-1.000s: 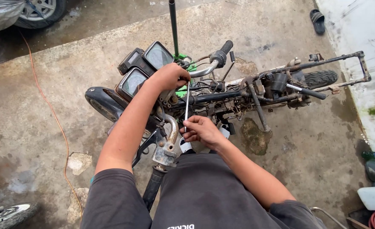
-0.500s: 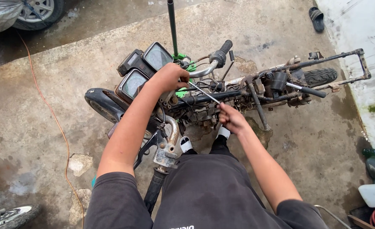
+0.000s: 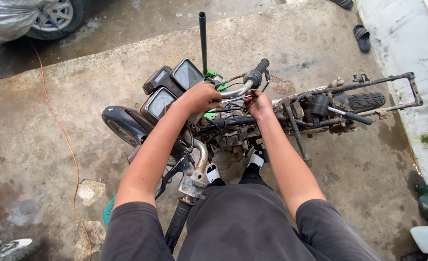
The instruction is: Repairing a motorcycle by loosening and adjusting bolts on the front assembly and handlebars using a wrench and hammer
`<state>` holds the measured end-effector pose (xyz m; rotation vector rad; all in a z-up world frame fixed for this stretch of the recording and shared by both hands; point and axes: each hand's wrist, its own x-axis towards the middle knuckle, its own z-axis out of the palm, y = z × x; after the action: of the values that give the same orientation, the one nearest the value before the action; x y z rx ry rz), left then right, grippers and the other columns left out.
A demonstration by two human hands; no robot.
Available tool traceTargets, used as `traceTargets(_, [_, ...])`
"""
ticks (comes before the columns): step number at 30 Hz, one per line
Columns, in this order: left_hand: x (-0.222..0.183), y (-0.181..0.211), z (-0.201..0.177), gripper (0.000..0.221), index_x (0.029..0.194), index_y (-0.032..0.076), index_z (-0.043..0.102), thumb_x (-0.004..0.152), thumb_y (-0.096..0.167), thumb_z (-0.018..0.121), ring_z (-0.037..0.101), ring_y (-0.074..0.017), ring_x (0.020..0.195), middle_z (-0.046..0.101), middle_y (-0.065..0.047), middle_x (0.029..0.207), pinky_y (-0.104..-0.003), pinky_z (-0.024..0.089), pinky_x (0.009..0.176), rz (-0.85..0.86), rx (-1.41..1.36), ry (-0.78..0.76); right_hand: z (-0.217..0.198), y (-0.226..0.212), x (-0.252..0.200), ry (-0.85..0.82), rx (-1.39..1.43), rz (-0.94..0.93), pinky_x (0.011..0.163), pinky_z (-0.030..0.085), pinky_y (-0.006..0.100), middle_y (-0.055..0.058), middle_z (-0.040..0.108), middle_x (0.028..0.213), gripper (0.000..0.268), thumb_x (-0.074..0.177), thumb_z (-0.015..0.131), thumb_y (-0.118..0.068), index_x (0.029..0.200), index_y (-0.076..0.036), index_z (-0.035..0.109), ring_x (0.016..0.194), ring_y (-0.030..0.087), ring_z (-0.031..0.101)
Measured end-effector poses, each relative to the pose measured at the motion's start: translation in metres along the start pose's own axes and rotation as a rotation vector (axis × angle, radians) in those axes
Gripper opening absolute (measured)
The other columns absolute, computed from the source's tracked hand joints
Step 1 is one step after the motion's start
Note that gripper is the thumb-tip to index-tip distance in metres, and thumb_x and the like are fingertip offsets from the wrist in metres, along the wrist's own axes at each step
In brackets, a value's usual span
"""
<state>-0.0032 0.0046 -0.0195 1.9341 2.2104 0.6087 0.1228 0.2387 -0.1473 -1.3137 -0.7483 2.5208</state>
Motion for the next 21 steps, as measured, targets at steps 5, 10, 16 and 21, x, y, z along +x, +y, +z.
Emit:
traceTargets(5, [-0.001, 0.012, -0.020, 0.027, 0.083, 0.012, 0.068, 0.092, 0.036, 0.075, 0.069, -0.0321, 0.084, 0.071, -0.010, 0.073, -0.045, 0.056, 0.079, 0.014, -0.139, -0.014, 0.009, 0.010, 0.023, -0.003, 0.114, 0.006, 0.053, 0.043, 0.017, 0.005, 0.058, 0.075, 0.008, 0.095, 0.050, 0.001, 0.094, 0.000, 0.058, 0.056, 0.005, 0.046])
traceTargets(10, [0.004, 0.019, 0.000, 0.014, 0.103, 0.021, 0.071, 0.095, 0.030, 0.077, 0.068, -0.0203, 0.088, 0.073, 0.000, 0.087, -0.035, 0.054, 0.081, -0.188, -0.495, 0.107, 0.037, -0.001, -0.057, 0.009, 0.269, 0.088, 0.050, 0.044, 0.013, 0.003, 0.052, 0.069, 0.012, 0.085, 0.053, 0.011, 0.085, 0.000, 0.058, 0.046, 0.003, 0.044])
traceTargets(16, [0.002, 0.029, -0.034, 0.023, 0.099, 0.020, 0.074, 0.083, 0.030, 0.088, 0.066, -0.0222, 0.077, 0.075, 0.002, 0.088, -0.035, 0.053, 0.084, -0.098, -0.414, 0.049, 0.029, -0.012, -0.148, 0.057, 0.225, -0.082, 0.066, 0.059, 0.021, 0.003, 0.060, 0.067, 0.009, 0.091, 0.062, 0.003, 0.085, -0.003, 0.063, 0.056, 0.010, 0.060])
traceTargets(21, [0.001, 0.024, -0.038, 0.033, 0.110, 0.021, 0.079, 0.080, 0.029, 0.090, 0.068, -0.0223, 0.082, 0.079, -0.004, 0.096, -0.038, 0.055, 0.082, -0.335, -0.534, -0.074, -0.027, 0.017, -0.117, 0.108, 0.431, -0.164, 0.095, 0.066, 0.051, 0.022, 0.072, 0.099, 0.026, 0.111, 0.039, -0.017, 0.096, -0.001, 0.053, 0.090, 0.030, 0.077])
